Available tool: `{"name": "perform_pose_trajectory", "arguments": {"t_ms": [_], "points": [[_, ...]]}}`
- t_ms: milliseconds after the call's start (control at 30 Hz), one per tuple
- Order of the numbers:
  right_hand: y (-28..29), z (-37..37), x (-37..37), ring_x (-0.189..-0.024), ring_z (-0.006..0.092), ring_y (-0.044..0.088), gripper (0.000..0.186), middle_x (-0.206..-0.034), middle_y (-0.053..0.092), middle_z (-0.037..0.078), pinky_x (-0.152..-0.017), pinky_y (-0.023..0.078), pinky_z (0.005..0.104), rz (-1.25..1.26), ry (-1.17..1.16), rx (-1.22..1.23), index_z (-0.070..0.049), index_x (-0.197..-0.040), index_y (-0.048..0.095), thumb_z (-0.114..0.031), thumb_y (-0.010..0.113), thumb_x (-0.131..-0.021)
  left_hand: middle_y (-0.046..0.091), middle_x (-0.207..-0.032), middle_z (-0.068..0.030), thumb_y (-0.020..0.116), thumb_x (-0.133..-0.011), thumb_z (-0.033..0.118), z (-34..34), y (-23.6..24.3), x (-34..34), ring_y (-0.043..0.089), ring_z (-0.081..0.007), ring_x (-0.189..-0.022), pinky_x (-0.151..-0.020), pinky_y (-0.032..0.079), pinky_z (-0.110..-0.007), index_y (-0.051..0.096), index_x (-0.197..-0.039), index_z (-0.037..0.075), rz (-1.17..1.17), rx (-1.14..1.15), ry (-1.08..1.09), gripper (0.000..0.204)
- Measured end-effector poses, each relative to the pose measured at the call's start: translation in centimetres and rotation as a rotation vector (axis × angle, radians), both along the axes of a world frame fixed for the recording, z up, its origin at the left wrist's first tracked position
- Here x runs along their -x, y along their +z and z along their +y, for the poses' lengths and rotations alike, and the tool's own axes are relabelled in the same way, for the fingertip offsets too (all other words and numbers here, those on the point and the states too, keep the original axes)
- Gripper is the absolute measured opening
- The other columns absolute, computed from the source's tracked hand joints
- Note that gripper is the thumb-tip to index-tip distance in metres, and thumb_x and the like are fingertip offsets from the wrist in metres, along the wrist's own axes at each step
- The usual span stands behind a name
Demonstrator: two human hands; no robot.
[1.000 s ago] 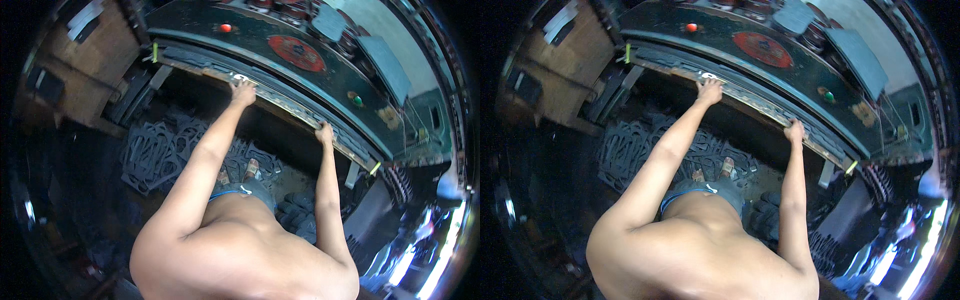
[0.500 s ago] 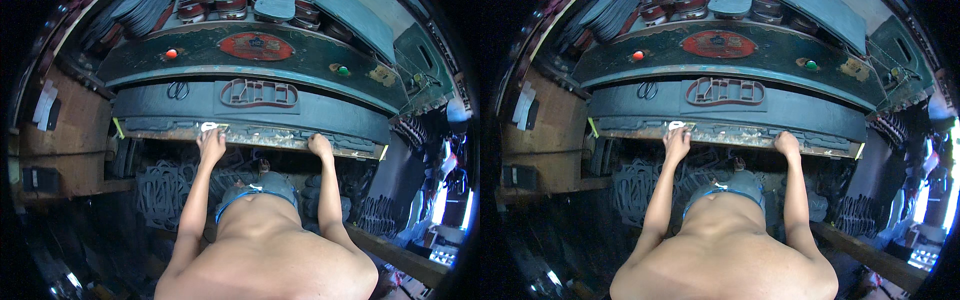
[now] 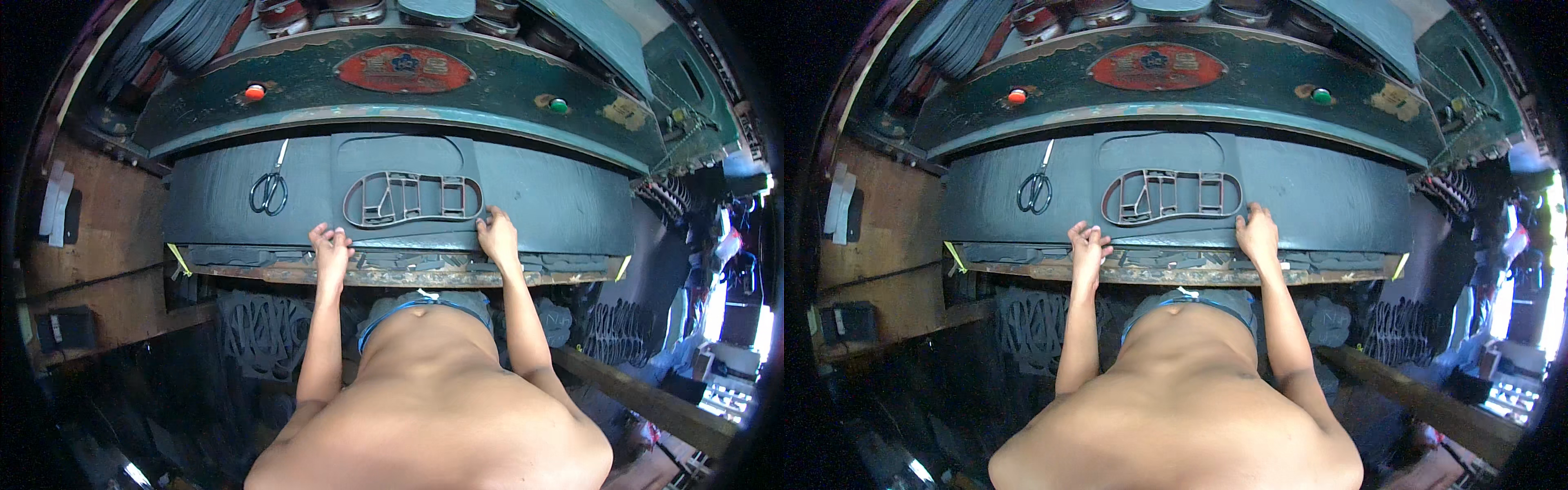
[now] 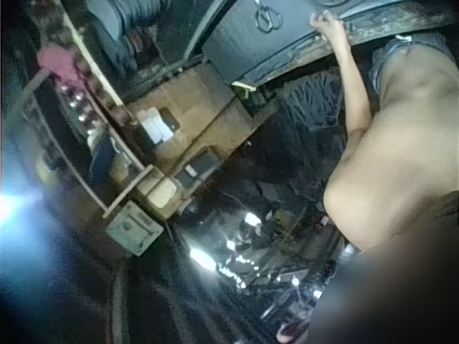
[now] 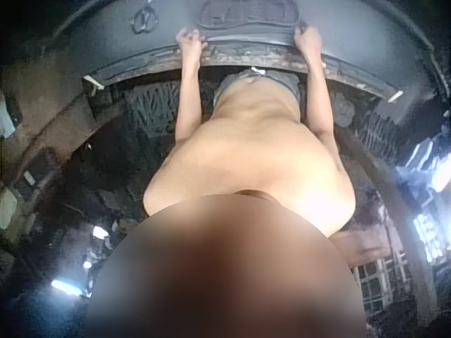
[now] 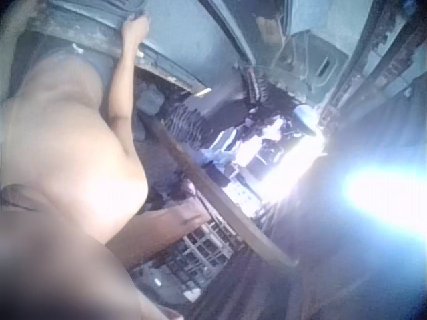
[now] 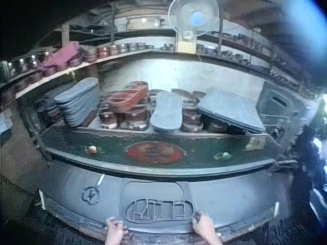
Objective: The person repeatedly places a red sandal template on a gray rubber sheet, cuts around the template with scissors, and stacks the cut pieces. The person also handles a stack of gray rubber sheets and places them on the machine.
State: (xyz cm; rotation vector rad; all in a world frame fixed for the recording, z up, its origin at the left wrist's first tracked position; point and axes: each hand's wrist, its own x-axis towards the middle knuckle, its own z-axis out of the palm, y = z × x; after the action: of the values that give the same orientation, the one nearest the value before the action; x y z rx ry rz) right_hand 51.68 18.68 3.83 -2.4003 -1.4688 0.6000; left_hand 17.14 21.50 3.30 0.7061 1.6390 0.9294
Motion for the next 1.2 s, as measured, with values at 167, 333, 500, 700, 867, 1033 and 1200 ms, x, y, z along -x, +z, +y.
{"name": "perform_pose_trajectory", "arguments": {"t_ms": [167,333,500,700,867,1033,1200], "points": [[-0.3,0.6,-2.0,-0.076,0.0225,0.067,0.034,-0.085,0.071,0.010,-0.075,0.053,0.0341,0.409,-0.123,0.053,-0.001,-0.105,0.066,-0.028,0.077,-0.088,0.049,-0.133,-0.0201,0.058,-0.102,0.019,0.2,-2.7,0.6,0.060,-0.0233,-0.101,-0.080,0.055,-0.034,0.034,-0.145,0.000,0.204,-0.041,-0.059,0.053],[0.0,-4.5,-1.4,-0.063,0.0109,0.057,0.024,-0.071,0.060,0.000,-0.062,0.048,0.0259,1.007,-0.126,0.248,-0.009,-0.081,0.059,-0.022,0.075,-0.092,0.048,-0.136,-0.0277,0.062,-0.098,0.019,4.6,-4.2,1.6,0.050,-0.0374,-0.127,-0.106,0.043,-0.045,0.041,-0.142,-0.005,0.329,-0.112,-0.098,0.054],[-0.6,-9.0,5.4,-0.083,0.0151,0.070,0.015,-0.090,0.070,0.005,-0.074,0.058,0.0274,1.262,-0.278,0.308,-0.002,-0.102,0.066,-0.016,0.068,-0.098,0.042,-0.149,-0.0270,0.059,-0.103,0.022,13.1,-5.7,-3.5,0.048,-0.0361,-0.135,-0.110,0.044,-0.042,0.033,-0.150,0.000,-0.095,-0.351,-0.092,0.058],[-0.9,-4.0,9.4,-0.093,0.0193,0.071,0.029,-0.107,0.066,0.010,-0.081,0.060,0.0327,1.367,-0.295,0.219,0.002,-0.129,0.055,-0.013,0.056,-0.104,0.044,-0.150,-0.0220,0.051,-0.108,0.026,18.2,-3.5,-8.8,0.057,-0.0293,-0.127,-0.104,0.051,-0.040,0.030,-0.153,0.004,-0.480,-0.405,-0.191,0.053],[2.0,-0.5,6.8,-0.085,0.0120,0.067,0.025,-0.101,0.070,0.004,-0.078,0.056,0.0274,1.102,0.164,0.521,-0.001,-0.124,0.064,-0.013,0.058,-0.103,0.062,-0.131,-0.0141,0.046,-0.110,0.030,17.6,-1.9,-4.6,0.067,-0.0208,-0.110,-0.091,0.056,-0.032,0.049,-0.143,0.005,-0.376,-0.439,-0.225,0.042],[9.3,7.0,-2.3,-0.123,0.0314,0.060,0.027,-0.127,0.064,0.018,-0.105,0.046,0.0426,0.209,0.120,-0.606,-0.003,-0.118,0.066,-0.017,0.068,-0.095,0.069,-0.115,-0.0104,0.043,-0.110,0.031,23.6,1.6,3.4,0.066,-0.0180,-0.106,-0.088,0.052,-0.034,0.064,-0.124,0.003,0.209,-0.742,0.185,0.038],[14.1,18.7,-13.0,-0.151,0.0424,0.024,0.072,-0.160,0.033,0.023,-0.123,0.012,0.0602,-0.562,0.006,-1.164,-0.005,-0.155,0.037,-0.043,0.061,-0.099,0.030,-0.159,-0.0294,0.034,-0.109,0.025,30.5,8.6,7.5,0.030,-0.0429,-0.148,-0.119,0.023,-0.053,0.041,-0.153,0.002,0.971,-1.226,0.461,0.050]]}}
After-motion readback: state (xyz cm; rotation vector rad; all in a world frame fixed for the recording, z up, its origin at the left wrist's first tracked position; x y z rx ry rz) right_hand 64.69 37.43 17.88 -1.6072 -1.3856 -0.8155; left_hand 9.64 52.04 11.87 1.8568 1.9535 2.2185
